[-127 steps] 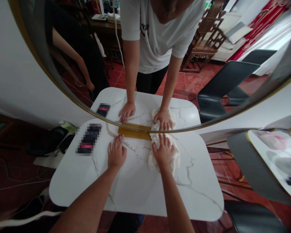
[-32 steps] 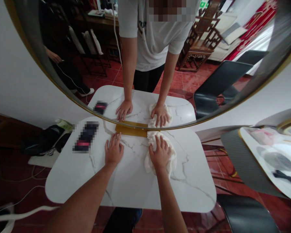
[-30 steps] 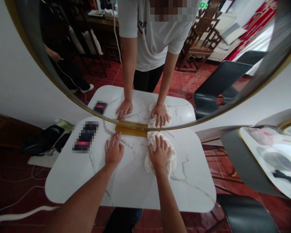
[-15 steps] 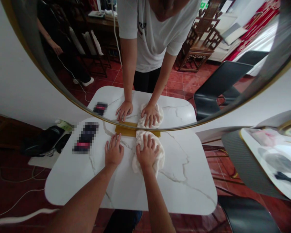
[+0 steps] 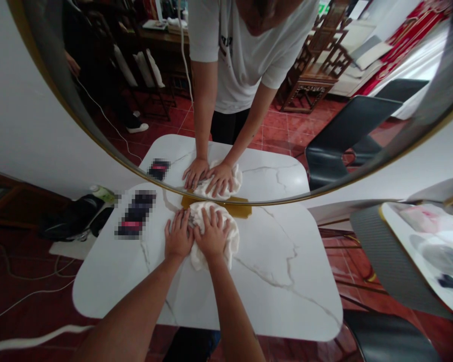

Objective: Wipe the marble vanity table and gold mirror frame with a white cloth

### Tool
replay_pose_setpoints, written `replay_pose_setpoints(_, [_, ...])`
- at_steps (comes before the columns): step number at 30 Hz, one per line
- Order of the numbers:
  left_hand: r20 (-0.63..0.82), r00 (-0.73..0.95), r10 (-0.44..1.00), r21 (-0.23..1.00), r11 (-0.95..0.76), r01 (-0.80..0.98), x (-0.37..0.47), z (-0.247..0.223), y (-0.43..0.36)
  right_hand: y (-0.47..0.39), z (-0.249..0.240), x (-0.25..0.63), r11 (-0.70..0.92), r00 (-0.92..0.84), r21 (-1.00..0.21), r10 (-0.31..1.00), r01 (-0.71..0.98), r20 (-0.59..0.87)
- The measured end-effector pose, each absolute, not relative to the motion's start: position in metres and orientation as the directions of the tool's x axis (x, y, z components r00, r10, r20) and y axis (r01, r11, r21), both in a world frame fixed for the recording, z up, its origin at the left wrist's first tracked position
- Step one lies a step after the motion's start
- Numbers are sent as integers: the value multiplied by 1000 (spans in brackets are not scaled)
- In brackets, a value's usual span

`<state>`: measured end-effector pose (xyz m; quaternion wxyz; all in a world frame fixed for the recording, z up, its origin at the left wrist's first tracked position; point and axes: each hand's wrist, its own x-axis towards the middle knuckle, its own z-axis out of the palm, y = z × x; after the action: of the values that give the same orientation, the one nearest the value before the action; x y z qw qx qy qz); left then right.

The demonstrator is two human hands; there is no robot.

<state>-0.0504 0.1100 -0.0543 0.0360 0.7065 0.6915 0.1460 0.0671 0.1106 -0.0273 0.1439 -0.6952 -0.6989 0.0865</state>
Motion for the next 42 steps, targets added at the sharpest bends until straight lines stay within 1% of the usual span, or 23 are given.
replay_pose_setpoints(3, [162,-4,987,259,-39,965,-50,-53,110,109,-27,76,26,2,-310,996,950,90])
replay_pose_setpoints(6, [172,-11,985,265,-36,963,-49,-52,110,106,-26,90,-7,37,-291,995,957,97])
replay_pose_setpoints(15, [183,-20,983,277,-32,960,-49,-52,109,91,-24,160,-208,225,-155,968,966,108])
replay_pose_setpoints(18, [180,-18,984,280,-34,959,-49,-51,109,88,-24,172,-247,262,-123,958,961,120])
replay_pose_setpoints(35, [160,-45,986,303,-6,953,-52,-43,112,92,-20,159,-280,292,-98,947,955,137])
replay_pose_setpoints(42, [162,-9,987,328,-45,944,-61,-42,113,101,-17,117,-307,320,-119,941,944,111])
